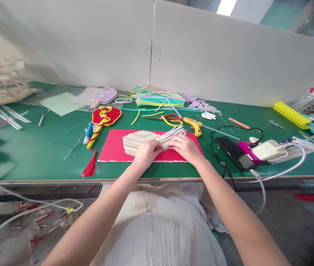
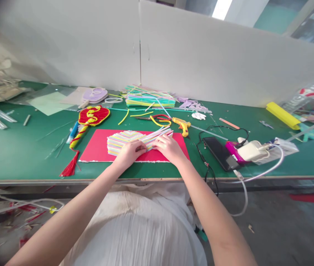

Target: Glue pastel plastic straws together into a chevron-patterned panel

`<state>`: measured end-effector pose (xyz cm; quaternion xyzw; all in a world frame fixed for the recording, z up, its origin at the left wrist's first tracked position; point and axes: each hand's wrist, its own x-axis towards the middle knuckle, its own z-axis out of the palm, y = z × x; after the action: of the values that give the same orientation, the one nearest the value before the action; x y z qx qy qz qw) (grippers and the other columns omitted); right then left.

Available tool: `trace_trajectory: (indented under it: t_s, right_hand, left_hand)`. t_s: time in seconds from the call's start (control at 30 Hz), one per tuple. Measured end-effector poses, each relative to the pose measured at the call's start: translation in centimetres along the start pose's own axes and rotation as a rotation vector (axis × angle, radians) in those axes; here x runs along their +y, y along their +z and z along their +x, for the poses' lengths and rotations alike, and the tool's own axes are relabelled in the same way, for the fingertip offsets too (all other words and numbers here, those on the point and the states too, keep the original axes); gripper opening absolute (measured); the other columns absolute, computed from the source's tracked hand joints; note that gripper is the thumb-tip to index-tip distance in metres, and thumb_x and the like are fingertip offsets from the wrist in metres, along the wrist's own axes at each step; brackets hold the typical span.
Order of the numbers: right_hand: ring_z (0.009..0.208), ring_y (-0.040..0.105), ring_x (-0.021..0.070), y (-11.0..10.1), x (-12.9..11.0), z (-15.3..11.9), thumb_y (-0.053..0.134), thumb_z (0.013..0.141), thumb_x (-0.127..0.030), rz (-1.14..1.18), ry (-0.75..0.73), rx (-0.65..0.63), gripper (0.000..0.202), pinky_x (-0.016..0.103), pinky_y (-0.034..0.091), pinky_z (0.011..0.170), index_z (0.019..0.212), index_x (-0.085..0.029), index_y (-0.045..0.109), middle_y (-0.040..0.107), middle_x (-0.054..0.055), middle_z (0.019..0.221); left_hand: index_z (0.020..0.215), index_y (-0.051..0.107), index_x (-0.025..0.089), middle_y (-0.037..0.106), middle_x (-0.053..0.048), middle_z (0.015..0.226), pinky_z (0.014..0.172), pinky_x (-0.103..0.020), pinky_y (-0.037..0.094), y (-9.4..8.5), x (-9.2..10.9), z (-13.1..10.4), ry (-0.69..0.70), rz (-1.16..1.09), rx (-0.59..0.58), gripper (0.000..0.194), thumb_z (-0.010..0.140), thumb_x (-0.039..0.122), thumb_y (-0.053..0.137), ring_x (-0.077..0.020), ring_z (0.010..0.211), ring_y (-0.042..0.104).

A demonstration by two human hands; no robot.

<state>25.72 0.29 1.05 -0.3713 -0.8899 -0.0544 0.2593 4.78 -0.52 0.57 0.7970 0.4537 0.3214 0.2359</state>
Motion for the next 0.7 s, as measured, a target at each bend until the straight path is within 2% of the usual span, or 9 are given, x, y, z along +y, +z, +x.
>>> trace_trajectory:
  t_s: [0.2,0.47,0.7]
  right_hand:
    - [0.082,0.055,0.0200,0.40,0.17,0.01,0.055,0.090,-0.026,0.012,-0.018,0.033,0.017,0.035,0.045,0.080,0.082,-0.020,0.069,0.066,0.005,0.083]
    - [0.079,0.055,0.0197,0.55,0.31,0.16,0.062,0.086,-0.024,0.100,0.034,0.042,0.011,0.035,0.045,0.078,0.078,-0.021,0.069,0.067,0.003,0.078]
    - [0.082,0.056,0.0209,0.37,-0.04,0.46,0.061,0.086,-0.022,0.024,0.034,-0.002,0.012,0.036,0.045,0.078,0.078,-0.021,0.069,0.067,0.004,0.079]
  left_hand:
    - [0.081,0.066,0.019,0.063,0.000,0.077,0.065,-0.024,0.045,0.09,-0.21,0.09,0.008,-0.003,-0.005,0.008,0.079,0.014,0.060,-0.0147,0.071,0.059]
    - [0.080,0.066,0.019,0.064,-0.001,0.076,0.064,-0.025,0.045,0.08,-0.25,0.12,0.003,-0.004,-0.006,0.007,0.078,0.017,0.060,-0.0153,0.070,0.059]
    - [0.079,0.066,0.019,0.064,0.000,0.075,0.063,-0.024,0.045,0.05,-0.08,0.06,-0.004,-0.008,-0.003,0.007,0.078,0.015,0.061,-0.0148,0.069,0.059]
